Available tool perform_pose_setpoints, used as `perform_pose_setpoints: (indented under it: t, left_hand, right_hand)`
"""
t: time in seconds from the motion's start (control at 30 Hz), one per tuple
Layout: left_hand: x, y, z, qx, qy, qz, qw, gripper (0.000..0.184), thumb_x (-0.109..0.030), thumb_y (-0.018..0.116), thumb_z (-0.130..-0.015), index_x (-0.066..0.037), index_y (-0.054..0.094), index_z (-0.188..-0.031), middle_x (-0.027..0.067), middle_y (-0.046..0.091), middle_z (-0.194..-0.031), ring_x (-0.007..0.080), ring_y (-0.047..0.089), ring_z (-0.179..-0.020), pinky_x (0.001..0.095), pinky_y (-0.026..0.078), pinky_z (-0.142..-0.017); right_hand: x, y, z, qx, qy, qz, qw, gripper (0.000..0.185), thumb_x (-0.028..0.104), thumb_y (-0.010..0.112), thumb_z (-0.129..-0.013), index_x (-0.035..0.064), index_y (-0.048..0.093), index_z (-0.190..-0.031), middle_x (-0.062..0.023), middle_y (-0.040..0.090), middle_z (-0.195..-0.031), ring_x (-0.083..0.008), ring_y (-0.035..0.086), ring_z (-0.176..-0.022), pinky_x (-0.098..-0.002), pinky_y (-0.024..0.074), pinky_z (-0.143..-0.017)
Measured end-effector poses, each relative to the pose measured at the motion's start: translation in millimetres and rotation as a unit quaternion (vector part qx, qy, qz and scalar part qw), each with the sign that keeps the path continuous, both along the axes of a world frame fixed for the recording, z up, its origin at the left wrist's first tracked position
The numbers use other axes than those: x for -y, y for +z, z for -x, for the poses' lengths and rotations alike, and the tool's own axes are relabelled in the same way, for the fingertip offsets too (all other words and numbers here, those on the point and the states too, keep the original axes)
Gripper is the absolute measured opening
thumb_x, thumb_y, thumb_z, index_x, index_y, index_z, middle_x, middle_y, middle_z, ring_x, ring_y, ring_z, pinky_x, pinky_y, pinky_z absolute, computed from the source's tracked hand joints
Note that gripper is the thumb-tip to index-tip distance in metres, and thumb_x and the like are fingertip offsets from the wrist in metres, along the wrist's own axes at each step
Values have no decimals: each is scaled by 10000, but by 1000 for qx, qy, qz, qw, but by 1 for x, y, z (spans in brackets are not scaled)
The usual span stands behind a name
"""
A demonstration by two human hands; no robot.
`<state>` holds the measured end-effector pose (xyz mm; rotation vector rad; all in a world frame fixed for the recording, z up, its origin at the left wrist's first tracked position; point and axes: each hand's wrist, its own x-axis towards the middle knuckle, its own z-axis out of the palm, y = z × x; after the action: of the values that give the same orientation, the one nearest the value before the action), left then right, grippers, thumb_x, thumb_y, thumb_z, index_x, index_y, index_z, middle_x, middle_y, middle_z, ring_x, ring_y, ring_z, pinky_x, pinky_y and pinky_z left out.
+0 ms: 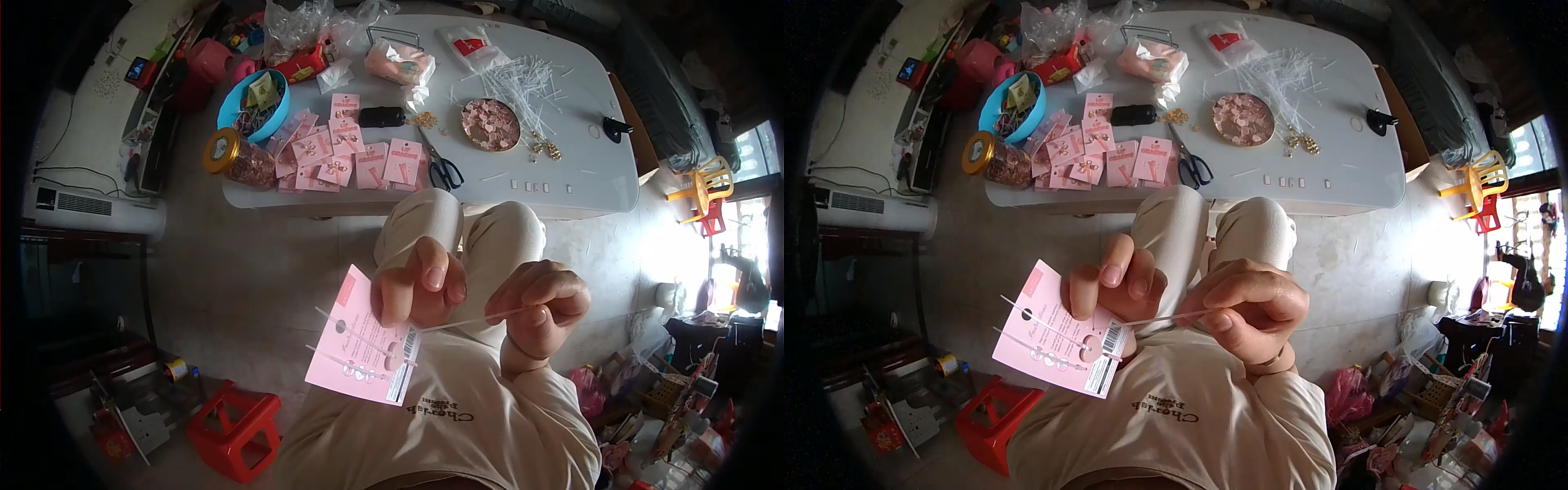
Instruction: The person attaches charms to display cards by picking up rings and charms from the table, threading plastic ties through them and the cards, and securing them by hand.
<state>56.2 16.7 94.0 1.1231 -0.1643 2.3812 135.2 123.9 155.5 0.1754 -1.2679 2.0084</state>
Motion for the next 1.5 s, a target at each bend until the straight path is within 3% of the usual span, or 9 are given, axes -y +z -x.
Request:
perform_pose_setpoints:
  t: [0.07,0.2,0.37,0.57,0.7,0.8,0.87,1.2,1.5]
  left_hand:
    - [-1,2,0,1,1,0,1000,150,-256,514,-863,-217,461,-728,40,326,-1159,239,351,-1020,334,287,-880]
    - [-9,26,6,-8,43,69,997,162,-292,511,-902,-149,559,-845,-50,499,-771,204,433,-924,292,415,-825]
    - [14,31,2,-39,123,452,883,118,-199,517,-914,-107,572,-866,12,524,-817,154,469,-826,213,393,-735]
    - [21,23,12,15,-12,581,813,104,-175,541,-911,-90,600,-925,12,543,-858,102,471,-784,176,358,-671]
    - [23,13,5,44,140,632,761,112,-141,608,-864,-92,617,-964,34,582,-909,102,491,-735,195,383,-650]
    - [18,9,8,-85,392,555,729,154,-93,634,-831,-77,618,-983,53,596,-928,115,517,-757,212,416,-655]
    - [14,7,10,-202,613,431,631,208,-46,660,-798,-62,619,-1002,72,610,-947,128,543,-779,230,449,-659]
    - [16,25,-8,-238,550,273,753,67,0,608,-766,-40,587,-817,87,497,-908,251,590,-854,380,558,-764]
    - [14,39,1,-318,571,199,730,95,-10,602,-780,-40,539,-844,122,490,-930,276,623,-822,393,561,-767]
  right_hand:
    - [2,1,0,5,5,24,1000,66,16,652,-741,13,587,-729,-127,625,-651,-187,593,-537,-237,465,-504]
    - [3,0,0,3,31,10,999,52,8,650,-735,0,601,-749,-125,624,-687,-174,575,-553,-229,446,-525]
    - [-8,-12,16,122,18,-77,989,38,-2,629,-753,-11,604,-780,-75,592,-688,-141,525,-581,-209,412,-561]
    - [-30,-63,31,189,93,-32,977,21,-4,601,-778,-12,609,-795,-39,548,-702,-119,474,-615,-191,380,-588]
    - [-16,-59,24,222,-45,68,972,45,10,586,-796,-7,614,-828,-34,527,-742,-114,465,-665,-196,381,-609]
    - [-9,-68,3,210,-136,27,968,74,44,593,-802,-9,608,-851,-63,546,-799,-132,474,-684,-224,394,-611]
    - [8,-61,1,176,-69,-268,945,70,57,594,-800,-8,598,-826,-80,559,-780,-163,469,-642,-247,404,-607]
    - [9,-63,-19,23,-27,-257,966,85,-19,597,-653,-8,607,-737,-131,616,-843,-229,521,-616,-295,432,-577]
    - [13,-65,-37,-31,17,-235,971,131,-69,542,-633,-6,608,-728,-138,621,-881,-236,541,-659,-310,449,-602]
